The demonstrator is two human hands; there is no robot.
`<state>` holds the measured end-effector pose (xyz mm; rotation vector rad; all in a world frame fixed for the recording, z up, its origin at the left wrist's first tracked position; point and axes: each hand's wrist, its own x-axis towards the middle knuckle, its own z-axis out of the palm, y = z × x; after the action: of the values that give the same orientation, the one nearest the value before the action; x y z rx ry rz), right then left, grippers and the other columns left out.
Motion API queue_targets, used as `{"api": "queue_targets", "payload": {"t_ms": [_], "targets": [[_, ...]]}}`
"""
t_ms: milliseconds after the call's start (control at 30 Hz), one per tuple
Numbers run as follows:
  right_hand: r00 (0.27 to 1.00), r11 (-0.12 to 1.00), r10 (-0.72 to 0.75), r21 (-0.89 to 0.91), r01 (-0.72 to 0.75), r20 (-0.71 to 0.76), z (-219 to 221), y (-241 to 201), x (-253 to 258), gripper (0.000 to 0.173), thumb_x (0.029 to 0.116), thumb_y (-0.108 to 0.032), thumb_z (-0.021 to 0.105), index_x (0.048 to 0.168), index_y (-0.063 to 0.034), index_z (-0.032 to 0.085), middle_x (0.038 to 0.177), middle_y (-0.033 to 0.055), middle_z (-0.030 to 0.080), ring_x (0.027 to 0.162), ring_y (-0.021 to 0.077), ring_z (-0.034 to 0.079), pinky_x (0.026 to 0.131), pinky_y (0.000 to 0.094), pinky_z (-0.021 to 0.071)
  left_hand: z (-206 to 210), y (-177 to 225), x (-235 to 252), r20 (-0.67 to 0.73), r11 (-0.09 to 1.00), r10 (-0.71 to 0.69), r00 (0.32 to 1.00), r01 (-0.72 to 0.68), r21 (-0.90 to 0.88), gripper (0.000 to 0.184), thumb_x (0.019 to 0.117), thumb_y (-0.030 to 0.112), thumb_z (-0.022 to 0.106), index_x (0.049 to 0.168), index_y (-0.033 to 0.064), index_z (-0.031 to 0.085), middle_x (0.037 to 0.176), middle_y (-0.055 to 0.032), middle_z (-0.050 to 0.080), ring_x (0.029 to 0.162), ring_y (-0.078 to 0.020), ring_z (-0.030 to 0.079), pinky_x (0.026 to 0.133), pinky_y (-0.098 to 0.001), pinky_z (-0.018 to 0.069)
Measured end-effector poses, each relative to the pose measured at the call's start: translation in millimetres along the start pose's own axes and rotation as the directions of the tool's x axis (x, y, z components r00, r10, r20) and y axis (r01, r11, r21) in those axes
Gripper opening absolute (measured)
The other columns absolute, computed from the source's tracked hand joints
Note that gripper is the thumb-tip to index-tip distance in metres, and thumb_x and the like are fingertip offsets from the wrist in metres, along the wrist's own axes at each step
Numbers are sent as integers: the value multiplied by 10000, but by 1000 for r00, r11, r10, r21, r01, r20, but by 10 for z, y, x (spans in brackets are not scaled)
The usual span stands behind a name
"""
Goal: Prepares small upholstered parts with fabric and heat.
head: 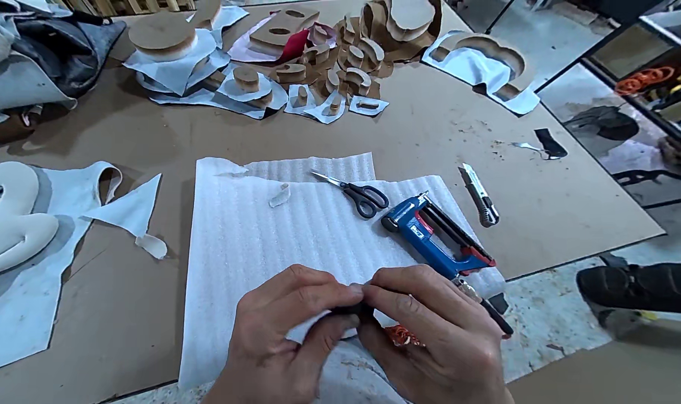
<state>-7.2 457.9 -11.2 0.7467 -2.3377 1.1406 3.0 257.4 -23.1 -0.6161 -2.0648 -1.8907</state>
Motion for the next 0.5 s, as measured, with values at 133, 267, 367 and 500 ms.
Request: {"api": "queue_targets", "payload": {"t_ms": [133,267,367,500], "targets": [[968,896,227,366,-251,107,-35,158,42,582,888,-418,787,1400,-218,598,1189,1,645,920,110,667,721,275,610,-62,-121,25,-91,889,-205,974,147,-434,208,1003,221,661,1157,92,717,1061,-66,738,926,-132,719,840,-284,613],[970,833,198,498,-242,140,70,125,40,536,918,-345,782,1347,-81,602,1057,39,699,868,109,692,719,262,622,-74,-145,63,-151,896,-158,976,77,-438,198,998,192,668,1165,101,723,1092,-66,739,978,-144,721,874,-287,610],[984,866,177,470,-171,32,150,4,96,380,976,-234,699,1281,-16,641,984,51,719,815,61,700,696,220,621,-28,-131,92,-155,940,-92,984,34,-339,200,979,167,697,1172,124,732,1104,-50,734,1001,-142,714,889,-280,605],[972,966,106,253,-50,-212,220,-14,176,252,921,-115,673,1130,18,716,875,40,716,722,7,674,640,160,600,42,-92,66,-102,988,-10,995,-6,-156,216,956,152,733,1169,167,704,1112,-12,719,1035,-121,704,888,-263,608]]}}
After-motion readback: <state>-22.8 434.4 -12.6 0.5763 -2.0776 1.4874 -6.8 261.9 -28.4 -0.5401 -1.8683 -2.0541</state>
